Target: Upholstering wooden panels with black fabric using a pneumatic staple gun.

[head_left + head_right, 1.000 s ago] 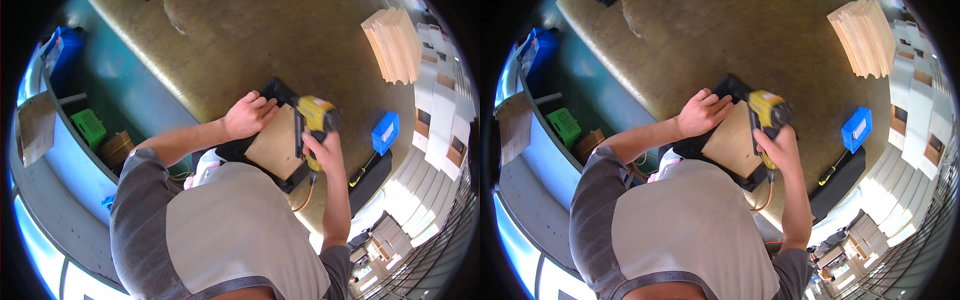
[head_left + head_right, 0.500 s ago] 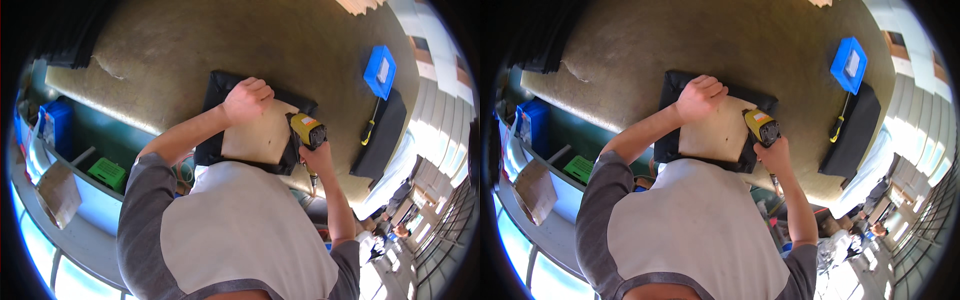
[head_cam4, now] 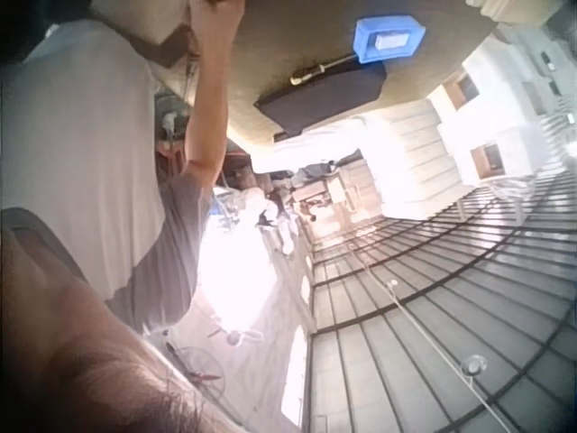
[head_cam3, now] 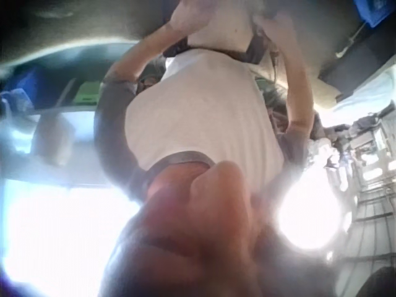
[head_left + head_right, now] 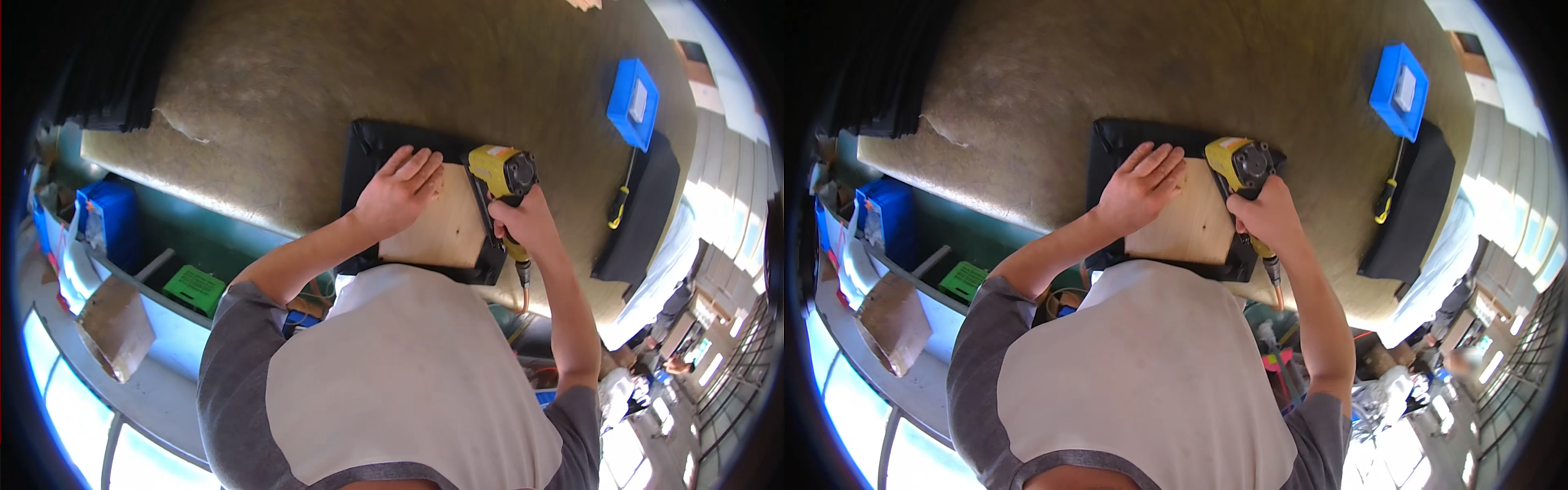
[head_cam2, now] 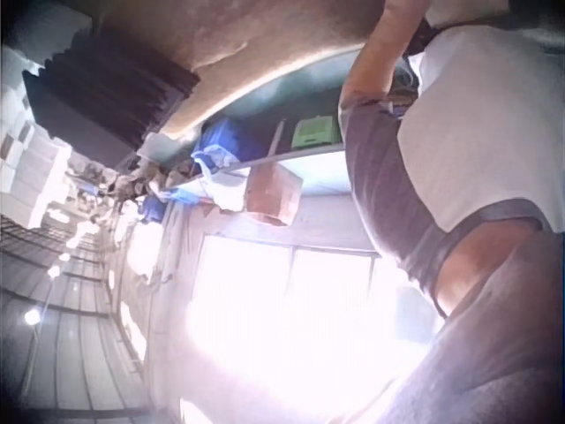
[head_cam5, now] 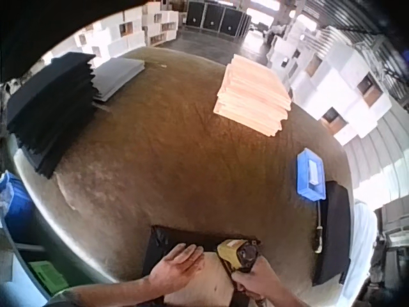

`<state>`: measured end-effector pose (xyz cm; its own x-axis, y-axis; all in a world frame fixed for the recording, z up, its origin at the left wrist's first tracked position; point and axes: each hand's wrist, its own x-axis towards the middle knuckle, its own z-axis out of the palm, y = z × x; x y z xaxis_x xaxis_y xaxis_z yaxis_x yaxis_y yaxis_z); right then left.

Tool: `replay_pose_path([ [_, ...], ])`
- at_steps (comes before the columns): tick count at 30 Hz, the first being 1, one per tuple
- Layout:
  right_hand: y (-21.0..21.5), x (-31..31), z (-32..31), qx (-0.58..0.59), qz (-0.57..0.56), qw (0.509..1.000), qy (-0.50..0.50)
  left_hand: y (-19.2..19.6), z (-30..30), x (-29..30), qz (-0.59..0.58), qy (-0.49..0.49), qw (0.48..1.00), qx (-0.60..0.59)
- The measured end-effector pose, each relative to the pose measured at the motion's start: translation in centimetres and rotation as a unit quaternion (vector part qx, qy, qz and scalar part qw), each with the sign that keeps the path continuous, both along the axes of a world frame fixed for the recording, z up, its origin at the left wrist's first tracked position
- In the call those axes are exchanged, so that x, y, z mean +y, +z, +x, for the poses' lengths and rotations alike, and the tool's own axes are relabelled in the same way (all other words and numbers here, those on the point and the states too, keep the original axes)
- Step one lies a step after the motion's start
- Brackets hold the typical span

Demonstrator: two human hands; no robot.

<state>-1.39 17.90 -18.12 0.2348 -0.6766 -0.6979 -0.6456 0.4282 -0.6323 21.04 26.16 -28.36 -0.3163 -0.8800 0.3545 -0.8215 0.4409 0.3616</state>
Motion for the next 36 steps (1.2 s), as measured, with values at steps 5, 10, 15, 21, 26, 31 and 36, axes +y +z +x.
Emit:
replay_pose_path([
  [5,0.6,-0.4,1.3,-0.008,0.012,1.0,0.02,-0.7,-0.1,1.2,-0.025,-0.003,1.0,-0.006],
  [10,1.2,-1.3,4.9,-0.013,0.014,0.996,0.086,-0.5,-0.1,1.3,-0.049,0.001,0.999,-0.01],
  [15,1.1,-2.1,6.4,-0.035,0.047,0.991,0.118,-0.8,-0.1,1.4,-0.061,0.0,0.998,-0.01],
  [21,0.6,-1.5,6.4,-0.065,0.053,0.994,0.074,0.6,4.1,2.9,-0.052,0.067,0.992,0.089],
  [26,0.5,-1.2,6.5,-0.05,0.03,0.995,0.086,0.1,4.9,3.2,-0.006,0.104,0.994,0.043],
  [31,0.7,-1.2,8.3,-0.076,0.027,0.994,0.071,-0.6,5.2,3.4,-0.056,0.096,0.994,0.011],
  [36,0.7,-1.7,10.1,-0.016,0.01,0.987,0.161,-0.5,5.5,3.5,-0.078,0.106,0.991,0.018],
])
